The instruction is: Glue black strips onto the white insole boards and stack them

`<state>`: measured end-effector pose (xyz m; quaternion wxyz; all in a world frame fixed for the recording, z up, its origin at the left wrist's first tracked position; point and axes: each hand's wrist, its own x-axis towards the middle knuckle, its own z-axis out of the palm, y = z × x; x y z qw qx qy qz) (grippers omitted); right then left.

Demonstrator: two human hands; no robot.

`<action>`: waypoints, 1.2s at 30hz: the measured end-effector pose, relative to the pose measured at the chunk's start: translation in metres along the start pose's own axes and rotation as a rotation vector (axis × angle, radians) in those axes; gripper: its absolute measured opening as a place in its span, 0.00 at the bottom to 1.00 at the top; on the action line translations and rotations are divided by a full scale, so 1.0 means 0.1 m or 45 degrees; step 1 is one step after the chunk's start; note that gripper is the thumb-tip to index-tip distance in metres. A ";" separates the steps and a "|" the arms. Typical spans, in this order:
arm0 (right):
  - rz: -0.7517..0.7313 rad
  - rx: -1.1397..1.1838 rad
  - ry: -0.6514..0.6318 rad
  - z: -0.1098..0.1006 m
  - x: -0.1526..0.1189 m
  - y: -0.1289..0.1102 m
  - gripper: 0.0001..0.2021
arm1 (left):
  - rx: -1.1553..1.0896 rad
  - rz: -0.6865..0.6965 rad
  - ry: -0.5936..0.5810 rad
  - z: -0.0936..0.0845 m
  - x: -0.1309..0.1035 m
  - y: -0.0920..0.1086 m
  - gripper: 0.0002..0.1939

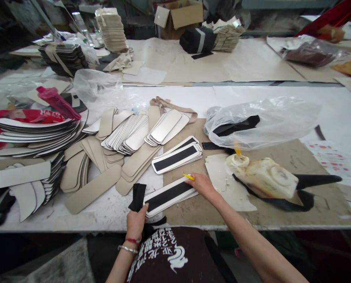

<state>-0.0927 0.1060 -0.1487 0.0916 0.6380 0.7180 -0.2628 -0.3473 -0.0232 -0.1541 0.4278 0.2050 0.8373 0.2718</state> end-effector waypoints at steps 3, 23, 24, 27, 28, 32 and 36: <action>0.015 -0.011 0.023 0.01 0.00 -0.01 0.15 | 0.040 0.002 0.005 -0.01 0.00 -0.01 0.19; 0.078 0.173 0.379 -0.02 -0.27 0.12 0.10 | 0.029 0.040 -0.059 -0.02 0.04 -0.01 0.17; 0.070 0.136 0.414 -0.03 -0.30 0.08 0.10 | 0.020 0.047 -0.065 -0.02 0.04 -0.02 0.17; 0.024 0.051 0.508 -0.06 -0.40 -0.02 0.09 | -0.023 0.056 -0.076 -0.01 0.05 -0.06 0.16; 0.041 0.066 0.518 -0.08 -0.43 -0.04 0.09 | -0.045 0.067 -0.075 -0.01 0.05 -0.06 0.15; 0.132 0.318 0.405 -0.14 -0.48 -0.06 0.12 | -0.114 0.121 -0.077 0.00 0.05 -0.06 0.11; 0.033 0.631 0.246 -0.23 -0.54 0.00 0.15 | -0.119 0.141 -0.051 -0.04 0.05 -0.03 0.11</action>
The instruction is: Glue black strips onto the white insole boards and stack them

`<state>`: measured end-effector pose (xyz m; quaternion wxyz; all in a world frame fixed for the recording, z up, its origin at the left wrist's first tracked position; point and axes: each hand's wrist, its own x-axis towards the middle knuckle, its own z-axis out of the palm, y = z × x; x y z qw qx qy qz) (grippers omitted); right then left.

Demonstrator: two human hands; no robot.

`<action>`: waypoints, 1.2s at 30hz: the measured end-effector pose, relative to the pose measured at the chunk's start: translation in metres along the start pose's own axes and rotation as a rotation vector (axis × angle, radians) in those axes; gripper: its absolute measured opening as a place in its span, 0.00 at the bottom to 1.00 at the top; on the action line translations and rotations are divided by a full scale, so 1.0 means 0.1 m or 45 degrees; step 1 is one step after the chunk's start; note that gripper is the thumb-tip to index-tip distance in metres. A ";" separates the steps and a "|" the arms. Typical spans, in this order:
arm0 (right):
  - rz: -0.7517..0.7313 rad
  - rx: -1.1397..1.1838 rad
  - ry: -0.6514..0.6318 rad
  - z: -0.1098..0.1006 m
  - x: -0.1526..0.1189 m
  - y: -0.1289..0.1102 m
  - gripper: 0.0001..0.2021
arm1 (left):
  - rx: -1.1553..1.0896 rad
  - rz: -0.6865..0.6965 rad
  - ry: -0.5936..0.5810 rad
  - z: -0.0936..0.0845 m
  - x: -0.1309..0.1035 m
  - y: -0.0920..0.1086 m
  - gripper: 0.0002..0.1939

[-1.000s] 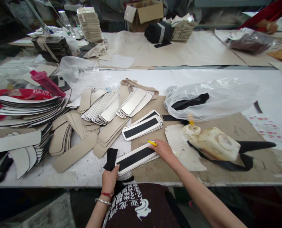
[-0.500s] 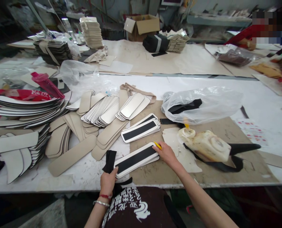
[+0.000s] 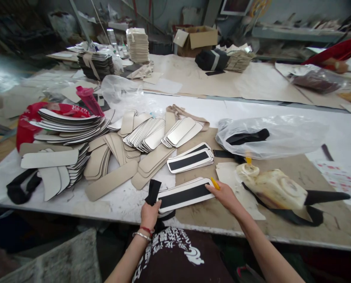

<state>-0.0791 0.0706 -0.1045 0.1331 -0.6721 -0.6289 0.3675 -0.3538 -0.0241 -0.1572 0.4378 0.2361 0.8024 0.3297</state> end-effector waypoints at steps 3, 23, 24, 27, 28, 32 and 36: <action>0.033 0.276 -0.037 -0.08 -0.10 -0.05 0.16 | -0.018 0.066 0.066 -0.07 -0.01 0.04 0.14; 0.200 0.506 -0.062 0.11 -0.54 -0.47 0.20 | -0.572 -0.080 -0.357 -0.78 -0.15 0.25 0.20; 0.200 0.494 -0.058 0.13 -0.55 -0.49 0.20 | -0.568 -0.088 -0.352 -0.81 -0.15 0.26 0.21; 0.224 0.499 -0.047 0.17 -0.58 -0.57 0.20 | -0.576 -0.081 -0.370 -0.90 -0.14 0.30 0.22; 0.241 0.524 -0.046 0.19 -0.60 -0.60 0.20 | -0.582 -0.073 -0.386 -0.93 -0.14 0.31 0.23; 0.305 0.647 -0.024 0.26 -0.64 -0.66 0.19 | -0.534 -0.062 -0.429 -1.02 -0.08 0.33 0.24; 0.254 0.588 0.030 0.31 -0.69 -0.68 0.17 | -0.484 -0.067 -0.446 -1.07 0.01 0.34 0.26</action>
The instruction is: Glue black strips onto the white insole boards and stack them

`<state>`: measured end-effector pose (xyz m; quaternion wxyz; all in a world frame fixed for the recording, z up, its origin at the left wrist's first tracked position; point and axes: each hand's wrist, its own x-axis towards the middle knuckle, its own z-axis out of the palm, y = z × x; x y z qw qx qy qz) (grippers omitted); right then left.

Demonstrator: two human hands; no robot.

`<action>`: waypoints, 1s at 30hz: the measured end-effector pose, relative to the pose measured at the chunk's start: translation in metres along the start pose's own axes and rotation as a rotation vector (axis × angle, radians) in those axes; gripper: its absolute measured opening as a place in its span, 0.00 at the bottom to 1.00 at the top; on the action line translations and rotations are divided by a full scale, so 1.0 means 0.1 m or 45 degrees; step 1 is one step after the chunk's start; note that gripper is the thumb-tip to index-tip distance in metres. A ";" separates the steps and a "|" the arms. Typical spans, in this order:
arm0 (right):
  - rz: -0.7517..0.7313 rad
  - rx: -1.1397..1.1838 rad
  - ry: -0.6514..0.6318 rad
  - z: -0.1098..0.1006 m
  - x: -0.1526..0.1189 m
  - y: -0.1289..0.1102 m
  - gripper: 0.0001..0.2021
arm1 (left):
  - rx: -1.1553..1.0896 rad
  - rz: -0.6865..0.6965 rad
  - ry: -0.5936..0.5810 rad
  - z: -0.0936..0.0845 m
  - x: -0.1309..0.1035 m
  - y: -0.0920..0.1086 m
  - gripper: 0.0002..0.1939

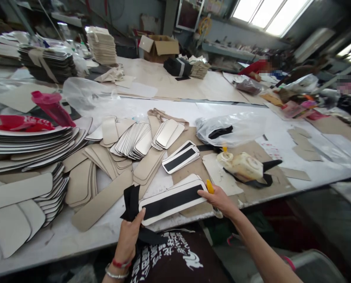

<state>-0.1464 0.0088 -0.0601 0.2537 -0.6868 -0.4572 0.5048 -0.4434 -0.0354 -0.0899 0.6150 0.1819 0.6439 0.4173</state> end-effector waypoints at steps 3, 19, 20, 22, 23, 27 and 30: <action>-0.044 -0.007 0.017 0.03 -0.07 -0.01 0.16 | 0.020 0.010 -0.050 -0.03 0.04 0.06 0.28; 0.077 0.089 -0.131 -0.15 0.04 0.28 0.19 | 0.008 0.002 -0.110 0.18 0.04 0.16 0.28; 0.065 0.080 -0.144 -0.17 0.07 0.29 0.19 | 0.040 0.044 -0.077 0.23 0.02 0.16 0.28; 0.031 0.067 -0.162 -0.22 0.14 0.30 0.18 | 0.112 0.123 -0.011 0.30 0.00 0.15 0.27; 0.018 0.057 -0.174 -0.23 0.17 0.30 0.17 | 0.148 0.147 0.017 0.32 -0.01 0.13 0.26; 0.035 -0.033 -0.217 -0.29 0.29 0.32 0.16 | 0.283 0.115 0.132 0.36 -0.02 0.01 0.26; 0.001 -0.040 -0.230 -0.32 0.35 0.34 0.15 | 0.317 0.090 0.170 0.38 -0.05 -0.04 0.28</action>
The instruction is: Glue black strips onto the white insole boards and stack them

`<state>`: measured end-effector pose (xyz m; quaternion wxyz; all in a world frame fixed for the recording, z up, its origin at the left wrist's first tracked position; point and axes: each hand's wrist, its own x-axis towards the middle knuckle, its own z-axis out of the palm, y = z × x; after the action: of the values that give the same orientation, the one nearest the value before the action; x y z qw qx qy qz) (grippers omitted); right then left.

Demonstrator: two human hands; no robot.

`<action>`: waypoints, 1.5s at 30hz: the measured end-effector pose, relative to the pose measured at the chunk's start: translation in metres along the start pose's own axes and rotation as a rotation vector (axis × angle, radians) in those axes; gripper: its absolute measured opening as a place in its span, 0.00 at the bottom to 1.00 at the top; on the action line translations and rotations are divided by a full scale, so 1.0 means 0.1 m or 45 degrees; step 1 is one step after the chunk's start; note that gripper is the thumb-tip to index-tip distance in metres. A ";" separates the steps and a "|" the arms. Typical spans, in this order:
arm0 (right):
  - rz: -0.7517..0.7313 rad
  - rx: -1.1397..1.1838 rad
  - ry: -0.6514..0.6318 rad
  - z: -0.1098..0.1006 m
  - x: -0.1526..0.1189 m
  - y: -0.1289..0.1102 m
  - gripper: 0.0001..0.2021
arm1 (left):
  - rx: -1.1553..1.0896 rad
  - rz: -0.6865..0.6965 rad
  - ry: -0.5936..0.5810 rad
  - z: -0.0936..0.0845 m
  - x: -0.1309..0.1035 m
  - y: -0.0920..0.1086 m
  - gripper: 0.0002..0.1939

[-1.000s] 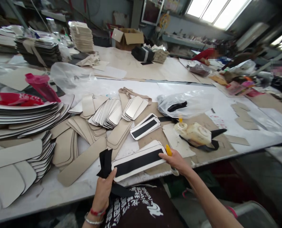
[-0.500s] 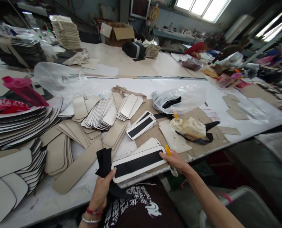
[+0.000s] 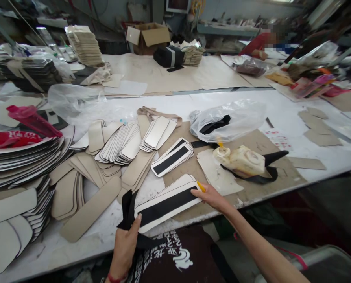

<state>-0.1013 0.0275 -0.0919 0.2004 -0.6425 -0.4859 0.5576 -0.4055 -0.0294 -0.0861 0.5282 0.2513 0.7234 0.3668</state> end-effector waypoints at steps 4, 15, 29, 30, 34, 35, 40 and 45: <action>-0.064 0.068 -0.062 -0.06 0.04 0.03 0.15 | -0.106 0.003 0.006 0.07 -0.06 0.03 0.26; -0.052 0.127 -0.196 -0.18 0.08 0.09 0.18 | -0.225 -0.019 0.063 0.21 -0.18 0.08 0.27; 0.141 0.547 -0.213 -0.23 0.14 0.19 0.21 | -0.477 -0.220 -0.041 0.35 -0.24 0.11 0.25; 0.137 0.574 -0.219 -0.23 0.15 0.20 0.21 | -0.495 -0.227 -0.038 0.36 -0.24 0.12 0.25; 0.150 0.556 -0.199 -0.26 0.21 0.18 0.21 | -0.496 -0.224 0.020 0.43 -0.21 0.14 0.24; 0.163 0.509 -0.180 -0.27 0.22 0.17 0.21 | -0.484 -0.213 0.047 0.45 -0.19 0.14 0.24; 0.101 0.228 -0.028 -0.31 0.41 0.05 0.21 | -0.379 -0.171 0.120 0.55 -0.01 0.15 0.21; -0.065 0.080 0.236 -0.42 0.80 -0.11 0.19 | -0.224 -0.123 0.133 0.72 0.23 0.33 0.19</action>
<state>-0.0754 0.1125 -0.1124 0.2787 -0.6723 -0.4636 0.5054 -0.3453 0.0269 -0.0852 0.5269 0.1494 0.7262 0.4155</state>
